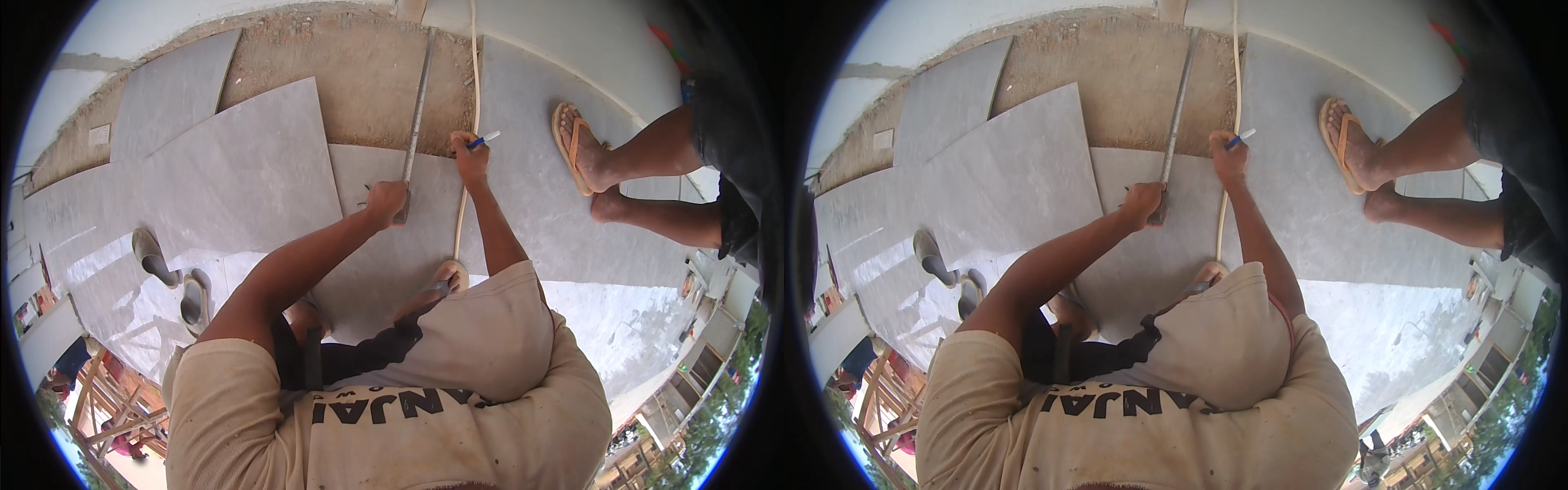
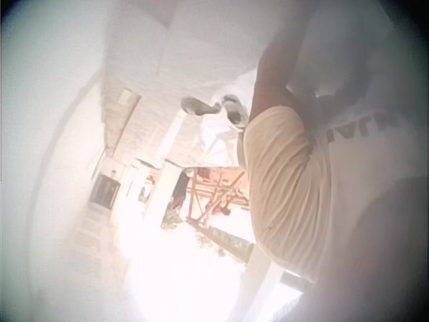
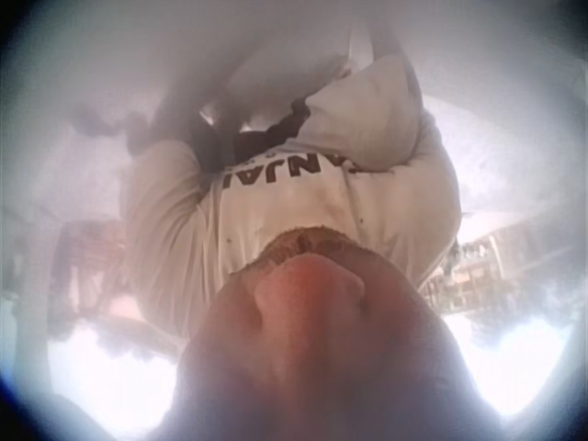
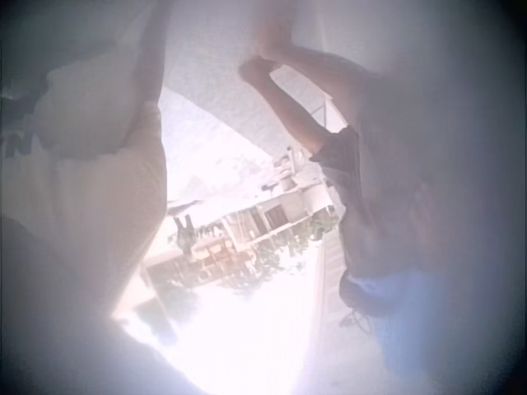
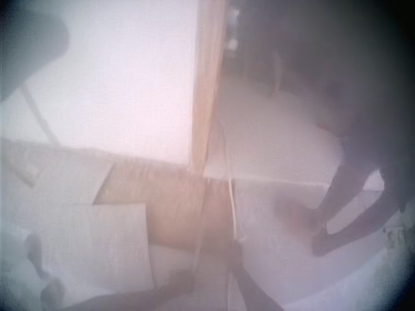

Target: The person measures and marks a large floor tile using a metal ruler and a pen, then carries the tile to an outdoor area where another person cuts it with a wet saw. The person returns to the indoor area to continue the tiling process.

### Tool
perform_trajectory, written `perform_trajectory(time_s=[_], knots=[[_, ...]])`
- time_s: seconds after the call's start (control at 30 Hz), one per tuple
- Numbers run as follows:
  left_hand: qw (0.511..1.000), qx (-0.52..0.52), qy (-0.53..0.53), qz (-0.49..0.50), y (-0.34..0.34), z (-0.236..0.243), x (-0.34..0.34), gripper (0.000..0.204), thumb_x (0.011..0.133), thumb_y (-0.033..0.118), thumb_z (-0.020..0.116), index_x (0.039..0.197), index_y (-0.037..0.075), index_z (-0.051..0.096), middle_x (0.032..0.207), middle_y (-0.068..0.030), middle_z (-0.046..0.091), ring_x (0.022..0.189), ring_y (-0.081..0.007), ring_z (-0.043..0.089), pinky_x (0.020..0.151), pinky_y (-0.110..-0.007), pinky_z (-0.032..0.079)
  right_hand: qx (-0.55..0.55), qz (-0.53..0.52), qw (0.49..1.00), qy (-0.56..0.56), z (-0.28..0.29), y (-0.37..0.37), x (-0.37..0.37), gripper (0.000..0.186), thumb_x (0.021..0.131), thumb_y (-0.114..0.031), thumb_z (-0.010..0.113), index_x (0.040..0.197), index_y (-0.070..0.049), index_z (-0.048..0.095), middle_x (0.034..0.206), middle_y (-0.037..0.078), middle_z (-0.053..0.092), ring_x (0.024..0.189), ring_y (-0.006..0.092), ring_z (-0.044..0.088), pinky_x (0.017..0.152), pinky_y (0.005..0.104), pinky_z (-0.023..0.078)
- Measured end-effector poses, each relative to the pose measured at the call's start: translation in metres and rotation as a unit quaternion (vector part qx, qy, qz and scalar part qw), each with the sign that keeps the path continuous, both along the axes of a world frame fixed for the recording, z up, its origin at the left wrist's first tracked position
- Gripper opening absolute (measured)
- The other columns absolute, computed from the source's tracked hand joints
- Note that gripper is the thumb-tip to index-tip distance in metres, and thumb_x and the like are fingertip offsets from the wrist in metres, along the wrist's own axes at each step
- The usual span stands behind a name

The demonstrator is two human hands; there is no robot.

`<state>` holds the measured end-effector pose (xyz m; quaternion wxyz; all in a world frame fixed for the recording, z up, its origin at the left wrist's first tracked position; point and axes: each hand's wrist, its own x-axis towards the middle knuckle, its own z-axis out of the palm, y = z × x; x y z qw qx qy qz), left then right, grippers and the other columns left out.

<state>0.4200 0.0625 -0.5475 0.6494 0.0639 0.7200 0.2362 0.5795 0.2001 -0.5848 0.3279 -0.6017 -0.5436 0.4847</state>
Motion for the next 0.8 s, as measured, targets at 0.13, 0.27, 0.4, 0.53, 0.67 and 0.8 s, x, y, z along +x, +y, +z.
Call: perform_trajectory(time_s=[0.13, 0.27, 0.4, 0.53, 0.67, 0.8], knots=[[1.000, -0.017, -0.007, 0.004, 0.003, 0.005, -0.001, 0.030, 0.087, 0.027, 0.057, 0.100, 0.001, 0.065, 0.096, -0.0145, 0.062, 0.079, -0.0302, 0.064, 0.061, -0.053, 0.058, -0.007, 0.009, 0.999, -0.042, 0.008, -0.003, -0.001, 0.022, 0.083, -0.022, 0.069, 0.093, -0.002, 0.072, 0.072, 0.000, 0.065, 0.067, 0.0085, 0.058, 0.063, 0.0267, 0.046], [0.997, -0.038, -0.053, 0.030, 0.008, 0.011, -0.003, 0.029, 0.088, 0.027, 0.056, 0.100, 0.002, 0.064, 0.098, -0.0147, 0.061, 0.081, -0.0304, 0.064, 0.061, -0.053, 0.058, 0.003, 0.019, 0.996, -0.081, 0.009, -0.002, -0.002, 0.027, 0.084, -0.027, 0.069, 0.095, -0.003, 0.072, 0.075, 0.002, 0.066, 0.068, 0.0108, 0.058, 0.065, 0.0285, 0.047], [0.997, -0.046, -0.056, 0.039, 0.008, 0.007, -0.003, 0.028, 0.088, 0.027, 0.056, 0.100, 0.002, 0.064, 0.098, -0.0144, 0.061, 0.083, -0.0298, 0.063, 0.063, -0.055, 0.057, -0.019, 0.093, 0.974, -0.207, 0.022, -0.004, -0.015, 0.032, 0.084, -0.036, 0.068, 0.095, -0.007, 0.074, 0.074, 0.007, 0.066, 0.070, 0.0148, 0.061, 0.068, 0.0320, 0.048], [0.996, -0.051, -0.054, 0.046, 0.007, 0.005, -0.004, 0.027, 0.088, 0.026, 0.056, 0.101, 0.003, 0.063, 0.096, -0.0132, 0.060, 0.082, -0.0285, 0.062, 0.065, -0.055, 0.056, -0.051, 0.164, 0.969, -0.179, 0.035, 0.000, -0.038, 0.034, 0.082, -0.042, 0.068, 0.093, -0.010, 0.075, 0.077, 0.010, 0.068, 0.072, 0.0181, 0.063, 0.070, 0.0353, 0.049], [0.995, -0.063, -0.054, 0.047, 0.014, 0.012, 0.000, 0.025, 0.088, 0.024, 0.056, 0.100, 0.004, 0.063, 0.095, -0.0125, 0.059, 0.080, -0.0284, 0.061, 0.066, -0.055, 0.055, -0.037, 0.198, 0.975, -0.090, -0.002, 0.009, -0.043, 0.034, 0.081, -0.040, 0.069, 0.093, -0.009, 0.075, 0.073, 0.009, 0.067, 0.069, 0.0185, 0.062, 0.068, 0.0352, 0.049], [0.995, -0.078, -0.051, 0.041, 0.016, 0.012, -0.001, 0.024, 0.088, 0.024, 0.055, 0.100, 0.004, 0.062, 0.095, -0.0130, 0.059, 0.082, -0.0290, 0.061, 0.066, -0.054, 0.056, -0.088, 0.185, 0.975, -0.087, -0.016, 0.011, -0.044, 0.033, 0.079, -0.039, 0.071, 0.091, -0.009, 0.075, 0.074, 0.011, 0.068, 0.071, 0.0195, 0.064, 0.068, 0.0357, 0.050]])
